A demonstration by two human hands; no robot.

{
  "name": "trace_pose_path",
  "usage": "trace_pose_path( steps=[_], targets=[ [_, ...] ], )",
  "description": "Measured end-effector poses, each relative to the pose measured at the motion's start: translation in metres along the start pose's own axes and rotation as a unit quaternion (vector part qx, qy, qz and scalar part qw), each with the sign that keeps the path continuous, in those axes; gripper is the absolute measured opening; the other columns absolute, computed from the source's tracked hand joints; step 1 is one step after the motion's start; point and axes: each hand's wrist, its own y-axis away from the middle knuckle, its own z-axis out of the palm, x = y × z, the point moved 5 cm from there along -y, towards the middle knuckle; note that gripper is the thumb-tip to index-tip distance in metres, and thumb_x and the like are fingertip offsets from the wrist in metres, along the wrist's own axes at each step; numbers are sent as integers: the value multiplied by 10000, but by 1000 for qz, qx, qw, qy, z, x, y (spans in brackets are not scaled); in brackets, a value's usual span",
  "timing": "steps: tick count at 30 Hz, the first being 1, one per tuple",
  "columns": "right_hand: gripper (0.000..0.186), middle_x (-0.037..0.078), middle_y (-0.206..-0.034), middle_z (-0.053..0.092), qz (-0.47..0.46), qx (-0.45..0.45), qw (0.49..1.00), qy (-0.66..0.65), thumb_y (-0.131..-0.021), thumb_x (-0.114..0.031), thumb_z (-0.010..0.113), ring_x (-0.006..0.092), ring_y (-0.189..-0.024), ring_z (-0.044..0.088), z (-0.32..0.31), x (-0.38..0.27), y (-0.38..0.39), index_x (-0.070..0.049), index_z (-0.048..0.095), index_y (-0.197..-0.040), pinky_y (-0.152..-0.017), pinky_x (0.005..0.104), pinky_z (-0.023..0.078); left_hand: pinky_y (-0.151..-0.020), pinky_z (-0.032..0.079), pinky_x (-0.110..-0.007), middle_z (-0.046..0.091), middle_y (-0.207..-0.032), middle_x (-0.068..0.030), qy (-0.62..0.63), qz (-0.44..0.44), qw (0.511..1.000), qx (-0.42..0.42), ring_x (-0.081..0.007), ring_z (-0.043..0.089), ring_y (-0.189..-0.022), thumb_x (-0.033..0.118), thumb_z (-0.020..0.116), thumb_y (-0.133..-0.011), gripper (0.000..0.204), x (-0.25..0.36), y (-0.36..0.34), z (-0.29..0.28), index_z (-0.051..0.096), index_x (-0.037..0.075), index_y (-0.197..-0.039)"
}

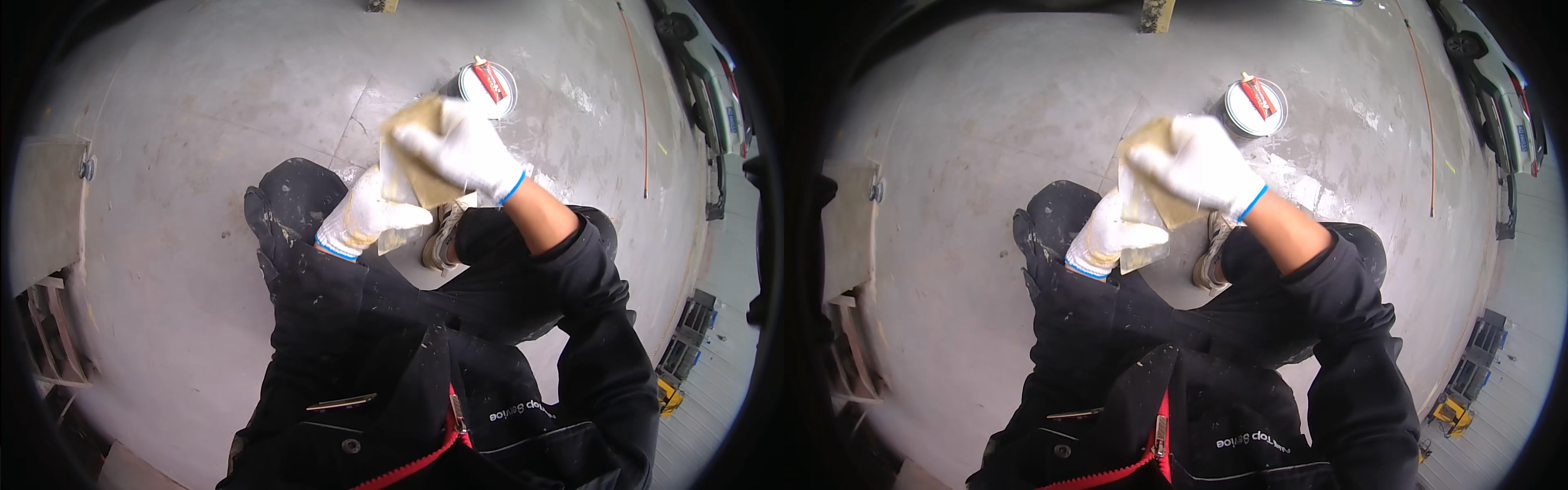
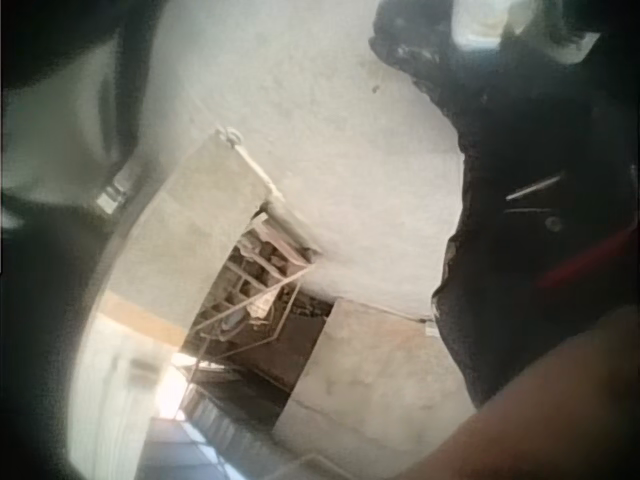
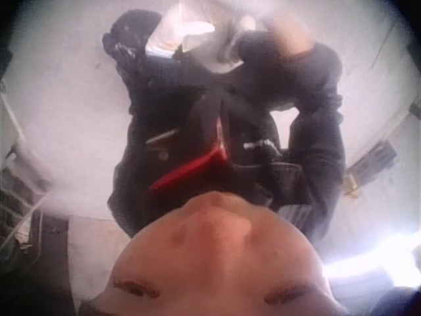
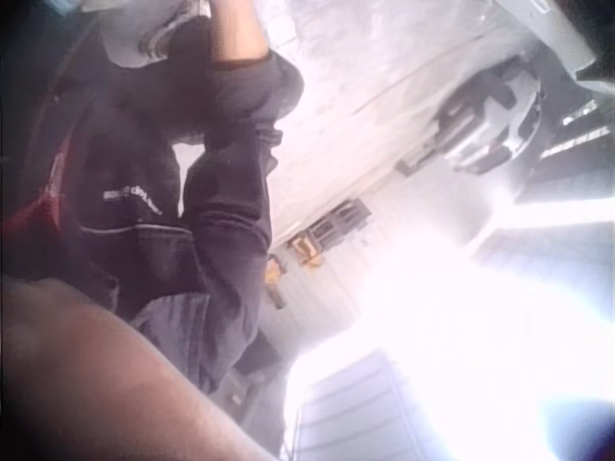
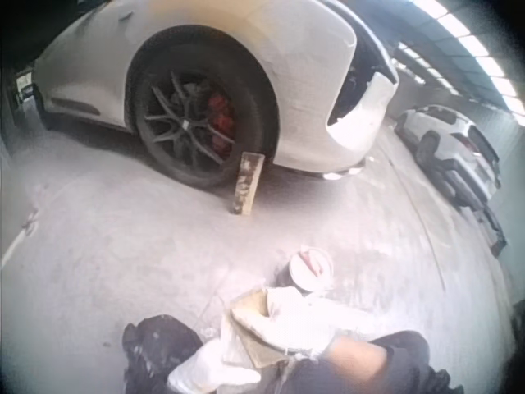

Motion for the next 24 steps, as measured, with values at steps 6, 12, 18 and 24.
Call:
trace_pose_path(
  steps=[6,12,18,24],
  targets=[
    [365,172,-881,781,-116,-30,989,88,-921,-307,750,239,-772,764,5,-9,5,30,735,-1062,-748,375,605,-1016,544,-380,671,-1312,-138,-93,112,989,36,-245,661,-1222,7,756,-880,625,10,-4,12,509,-21,-1454],
    [372,180,-877,773,-15,98,992,79,-930,-320,740,252,-786,761,-15,15,-4,39,727,-1026,-730,380,586,-944,541,-357,690,-1198,-131,79,9,989,123,-229,681,-1108,180,589,-1061,390,1,-7,3,554,-25,-1391],
    [382,201,-870,763,27,112,990,77,-927,-320,743,285,-797,758,-10,26,0,49,723,-1024,-747,389,578,-858,534,-488,682,-1040,-295,-432,176,859,210,-464,670,-1003,298,545,-1086,428,21,-5,11,547,-52,-1333],
    [340,179,-844,755,21,83,996,2,-932,-280,728,252,-785,751,-3,29,10,53,719,-1000,-730,381,573,-785,522,-538,678,-967,-328,-404,105,896,154,-511,668,-948,304,540,-1088,425,11,-1,10,538,-73,-1285]
  ],
)
